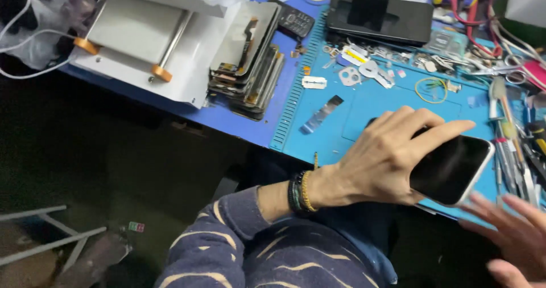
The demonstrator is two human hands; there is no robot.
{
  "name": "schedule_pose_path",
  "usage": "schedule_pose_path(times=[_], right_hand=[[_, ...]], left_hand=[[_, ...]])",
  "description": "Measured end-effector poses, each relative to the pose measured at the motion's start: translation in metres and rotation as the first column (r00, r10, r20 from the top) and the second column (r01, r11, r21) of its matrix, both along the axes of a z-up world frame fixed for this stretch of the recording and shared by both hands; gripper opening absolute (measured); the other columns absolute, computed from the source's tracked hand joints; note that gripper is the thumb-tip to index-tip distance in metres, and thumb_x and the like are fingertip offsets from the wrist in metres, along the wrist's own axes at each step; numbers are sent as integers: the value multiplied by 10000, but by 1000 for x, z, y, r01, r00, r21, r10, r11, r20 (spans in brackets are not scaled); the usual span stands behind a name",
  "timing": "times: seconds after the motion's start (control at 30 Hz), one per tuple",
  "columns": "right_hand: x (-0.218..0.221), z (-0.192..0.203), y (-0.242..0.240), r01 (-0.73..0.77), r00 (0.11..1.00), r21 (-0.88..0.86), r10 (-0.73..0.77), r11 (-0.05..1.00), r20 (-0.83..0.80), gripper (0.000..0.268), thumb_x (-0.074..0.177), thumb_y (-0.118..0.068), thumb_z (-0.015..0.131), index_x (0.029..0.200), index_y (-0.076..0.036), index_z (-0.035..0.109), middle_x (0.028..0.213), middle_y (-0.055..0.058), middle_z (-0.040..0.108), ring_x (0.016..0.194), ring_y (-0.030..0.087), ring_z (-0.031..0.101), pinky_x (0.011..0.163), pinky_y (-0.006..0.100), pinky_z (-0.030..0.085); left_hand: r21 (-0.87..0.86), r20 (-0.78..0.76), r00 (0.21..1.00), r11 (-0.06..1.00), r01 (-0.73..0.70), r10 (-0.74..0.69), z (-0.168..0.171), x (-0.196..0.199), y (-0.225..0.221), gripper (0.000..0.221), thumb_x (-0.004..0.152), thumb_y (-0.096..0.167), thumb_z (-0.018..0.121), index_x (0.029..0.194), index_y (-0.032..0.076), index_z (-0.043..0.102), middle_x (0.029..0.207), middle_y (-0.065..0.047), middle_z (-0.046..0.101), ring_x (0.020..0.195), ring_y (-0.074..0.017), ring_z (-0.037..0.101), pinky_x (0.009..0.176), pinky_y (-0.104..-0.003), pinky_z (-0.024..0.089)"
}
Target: The person cleans the charging port of a smartphone. They insert a screwdriver into the port, wipe the phone with a cloth, scrape the port area with a blade, and rub the port edge with an orange abrasive pad while holding the phone.
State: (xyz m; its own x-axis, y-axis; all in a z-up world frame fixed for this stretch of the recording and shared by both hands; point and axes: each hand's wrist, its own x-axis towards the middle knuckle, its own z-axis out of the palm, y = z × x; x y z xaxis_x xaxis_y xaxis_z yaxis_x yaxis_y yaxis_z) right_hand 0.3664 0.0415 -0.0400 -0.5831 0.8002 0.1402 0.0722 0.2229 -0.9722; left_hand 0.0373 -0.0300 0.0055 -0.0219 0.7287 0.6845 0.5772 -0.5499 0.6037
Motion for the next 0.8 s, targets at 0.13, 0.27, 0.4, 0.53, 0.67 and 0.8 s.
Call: schedule_pose_path(times=[0.13,0.27,0.4,0.53,0.67,0.8], right_hand=[[-141,61,-44,53,995,149,-38,987,-97,1075,774,-347,872,1634,-32,308,1640,153,437,1509,252,451,1275,421,418],[-172,66,-32,75,992,205,-52,976,-115,918,872,-261,858,1594,-14,347,1612,136,458,1525,243,462,1302,392,387],[-184,71,-23,43,999,186,-39,982,-22,1006,786,-197,906,1598,3,349,1602,137,467,1513,252,472,1264,419,442],[-187,66,-14,90,989,252,-116,964,90,1021,704,-159,918,1562,13,392,1574,136,489,1468,253,521,1198,416,498],[-180,57,-7,66,997,173,-71,983,20,1025,688,-157,950,1546,7,414,1488,114,494,1408,223,535,1202,386,490],[-182,60,-6,79,997,181,-77,980,-19,1034,666,-233,972,1511,-6,422,1453,115,511,1375,214,551,1189,372,494]], left_hand=[[-7,159,987,1000,-26,27,-22,9,2,826,839,432,831,1502,193,400,1211,-29,585,1065,-217,598,991,-314,500],[49,306,951,998,41,-54,-1,-9,8,990,709,465,802,1529,119,368,1269,-85,611,1075,-263,629,998,-354,521],[-98,280,960,995,23,5,-11,-13,13,802,902,230,780,1587,101,382,1225,-70,644,1039,-251,638,958,-323,525],[-184,246,968,983,-5,51,-5,-13,15,753,932,168,788,1582,109,414,1185,-68,643,1023,-221,651,969,-298,581],[-218,215,977,975,37,11,-1,-21,16,754,965,207,831,1576,104,402,1242,-79,630,1063,-230,636,988,-302,571],[-224,215,965,953,201,-153,3,-38,17,854,955,286,836,1589,68,307,1384,-111,582,1171,-260,619,1069,-330,552]])
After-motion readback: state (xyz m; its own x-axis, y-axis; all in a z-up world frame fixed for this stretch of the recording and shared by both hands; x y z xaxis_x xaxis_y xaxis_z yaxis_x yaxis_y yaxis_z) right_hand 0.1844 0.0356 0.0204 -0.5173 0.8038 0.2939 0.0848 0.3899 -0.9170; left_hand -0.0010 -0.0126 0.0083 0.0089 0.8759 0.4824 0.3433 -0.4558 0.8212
